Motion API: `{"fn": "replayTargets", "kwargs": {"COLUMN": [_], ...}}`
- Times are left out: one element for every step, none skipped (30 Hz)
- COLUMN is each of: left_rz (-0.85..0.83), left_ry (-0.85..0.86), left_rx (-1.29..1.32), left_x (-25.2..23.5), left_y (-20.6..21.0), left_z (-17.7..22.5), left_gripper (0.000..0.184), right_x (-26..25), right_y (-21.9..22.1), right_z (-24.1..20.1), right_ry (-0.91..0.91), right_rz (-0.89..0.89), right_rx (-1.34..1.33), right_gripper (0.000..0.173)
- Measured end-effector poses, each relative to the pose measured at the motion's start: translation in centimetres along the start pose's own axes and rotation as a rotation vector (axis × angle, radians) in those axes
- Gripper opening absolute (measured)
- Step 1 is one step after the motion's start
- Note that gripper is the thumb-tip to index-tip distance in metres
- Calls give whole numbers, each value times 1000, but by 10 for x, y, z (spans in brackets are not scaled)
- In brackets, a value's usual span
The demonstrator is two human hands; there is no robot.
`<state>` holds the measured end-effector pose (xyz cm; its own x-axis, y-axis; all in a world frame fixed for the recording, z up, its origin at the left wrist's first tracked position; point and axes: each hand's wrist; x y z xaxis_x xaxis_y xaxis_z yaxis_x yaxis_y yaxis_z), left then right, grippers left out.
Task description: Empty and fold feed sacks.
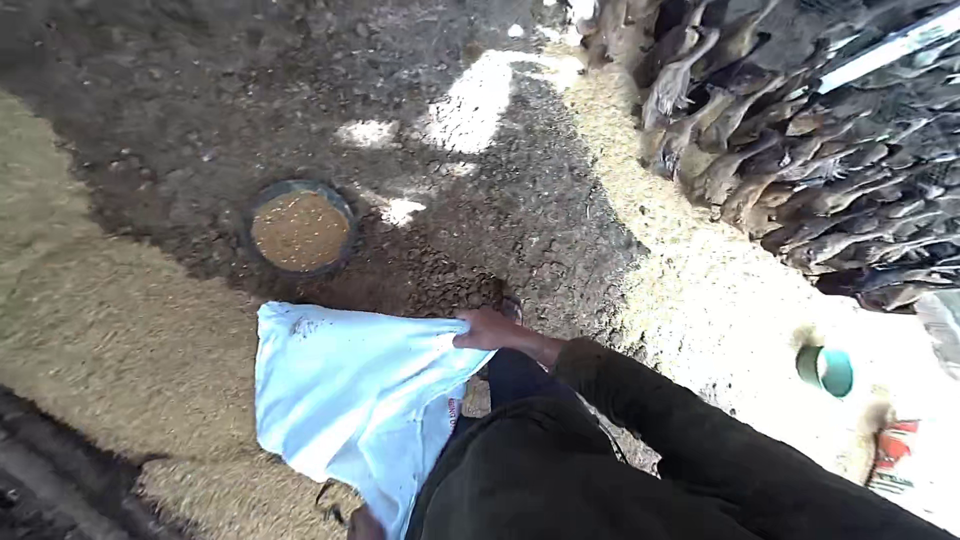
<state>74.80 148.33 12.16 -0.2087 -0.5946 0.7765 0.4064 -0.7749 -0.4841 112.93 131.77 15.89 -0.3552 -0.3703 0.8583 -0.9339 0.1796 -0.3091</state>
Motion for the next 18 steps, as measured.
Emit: {"fn": "replayTargets", "kwargs": {"left_rz": [-38,-52,-61,-86,-115,-137,-174,-227,-284,-324,-348,-374,-395,-405,-426,-444,-447,-438], "left_ry": [5,21,43,60,76,97,114,109,104,104,104,92,84,86,81,69,58,45], "left_rx": [-16,-24,-38,-58,-87,-106,-119,-121,-121,-118,-122,-123,-119,-110,-105,-100,-92,-72], "left_x": [5,8,12,21,36,50,61,81,98,107,115,126,137,145,153,163,171,179], "left_y": [32,67,105,144,181,217,251,278,303,325,342,356,366,375,380,381,379,374], "left_z": [14,26,42,61,83,106,129,147,163,178,188,191,190,188,183,177,170,158], "left_gripper": [54,55,54,55,55,52,50,48,49,49,50,50,50,50,50,50,49,49], "right_x": [2,4,6,8,10,14,21,35,54,67,79,94,109,122,135,146,155,163], "right_y": [-24,-48,-71,-95,-117,-139,-162,-178,-191,-209,-225,-238,-248,-256,-261,-264,-265,-262], "right_z": [29,63,99,139,180,217,252,291,327,355,377,397,412,422,432,439,443,444], "right_ry": [23,40,56,65,80,105,144,189,229,241,230,216,212,212,210,208,206,205], "right_rz": [26,56,93,135,176,208,234,261,292,335,378,411,440,455,462,462,460,451], "right_rx": [-29,-58,-85,-118,-142,-164,-183,-191,-180,-171,-169,-173,-169,-163,-154,-140,-123,-100], "right_gripper": [51,51,51,51,53,53,53,51,49,48,45,42,39,36,35,35,35,35]}}
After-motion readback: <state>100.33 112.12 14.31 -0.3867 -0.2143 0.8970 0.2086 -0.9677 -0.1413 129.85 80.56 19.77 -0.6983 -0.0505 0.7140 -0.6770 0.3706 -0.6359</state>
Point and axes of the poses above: each hand's wrist, its own x-axis away from the middle knuckle, its own y-axis out of the palm, z = x × y, and after that the axes turned 6 degrees about y, right-handed
